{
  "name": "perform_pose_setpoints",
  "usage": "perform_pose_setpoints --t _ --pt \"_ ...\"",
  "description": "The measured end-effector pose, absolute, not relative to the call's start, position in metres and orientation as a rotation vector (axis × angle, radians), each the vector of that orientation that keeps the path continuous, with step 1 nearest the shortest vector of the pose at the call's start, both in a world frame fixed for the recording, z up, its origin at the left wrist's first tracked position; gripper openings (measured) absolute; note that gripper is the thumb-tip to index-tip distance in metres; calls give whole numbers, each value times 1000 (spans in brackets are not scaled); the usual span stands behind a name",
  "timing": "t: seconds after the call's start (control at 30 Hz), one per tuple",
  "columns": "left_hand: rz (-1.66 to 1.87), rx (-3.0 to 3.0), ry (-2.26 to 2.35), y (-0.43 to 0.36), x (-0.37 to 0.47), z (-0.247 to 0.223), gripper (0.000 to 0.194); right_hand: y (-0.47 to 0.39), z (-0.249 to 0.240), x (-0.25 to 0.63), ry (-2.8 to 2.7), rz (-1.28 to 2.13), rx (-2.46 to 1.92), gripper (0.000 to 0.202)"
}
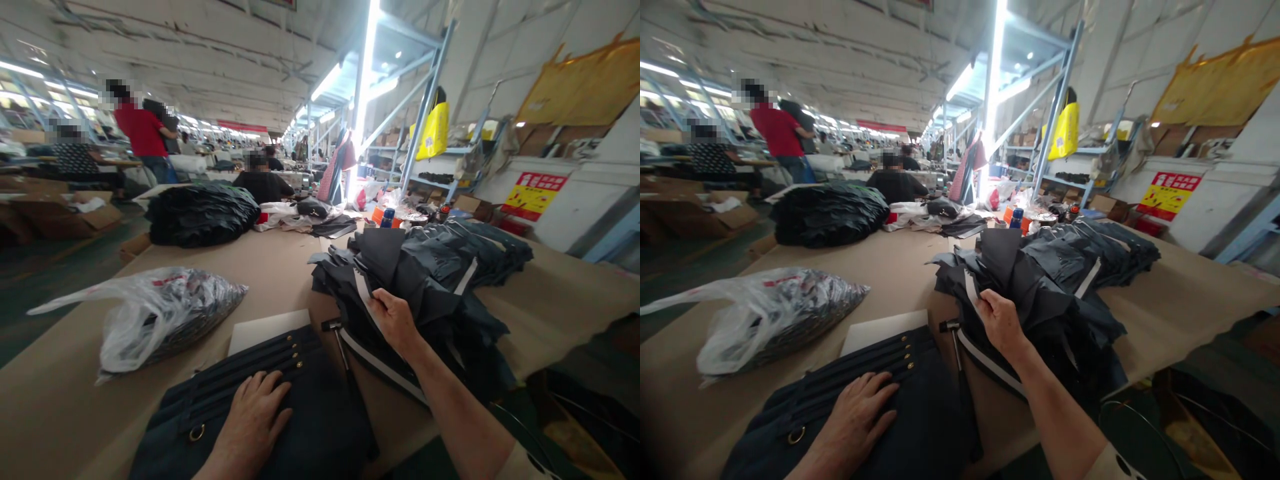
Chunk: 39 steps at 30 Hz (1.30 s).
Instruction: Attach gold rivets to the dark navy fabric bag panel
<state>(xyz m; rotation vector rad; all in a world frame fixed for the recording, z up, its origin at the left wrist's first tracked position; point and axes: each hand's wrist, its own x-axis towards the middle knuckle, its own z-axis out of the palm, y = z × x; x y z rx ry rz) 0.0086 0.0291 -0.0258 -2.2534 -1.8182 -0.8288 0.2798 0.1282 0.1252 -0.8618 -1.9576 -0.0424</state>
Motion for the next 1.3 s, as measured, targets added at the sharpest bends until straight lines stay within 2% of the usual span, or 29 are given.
perform_pose_setpoints --t 0.13,0.27,0.33,0.4,0.5,0.57,0.67,0.77,0.93,1.1,1.17,1.3 --pt "-1437 -2344 -1759 22 31 -10 38 104 128 242 -1961 250 -712 30" --pt "-2263 -2403 -1660 5 70 16 68 74 114 197 -1952 551 -568 28" --pt "-2687 -2354 -1587 -2 82 29 75 59 109 180 -2003 617 -514 22" --pt "-3067 -2144 -1527 -7 84 36 70 48 106 170 -2103 710 -460 14" --pt "-3534 -1657 -1446 -8 75 38 55 43 97 170 -2304 824 -314 25" --pt "-3729 -1354 -1438 -5 67 35 43 48 86 175 -2409 615 -322 29" --pt "-3879 -849 -1487 0 61 31 26 67 67 185 -2434 107 -569 47" --pt "-3960 -485 -1482 4 61 31 24 95 52 203 -2487 -138 -848 57" --pt "-4000 -488 -1448 -1 53 39 26 133 46 247 -2607 -268 -1314 51" --pt "-3968 -766 -1507 -20 38 59 35 134 80 264 -2469 -358 -1522 40" --pt "-3925 -936 -1580 -29 35 68 37 120 102 258 -2336 -418 -1416 35" --pt "-3841 -1448 -1575 -39 37 77 36 68 134 228 -2343 -437 -390 29"
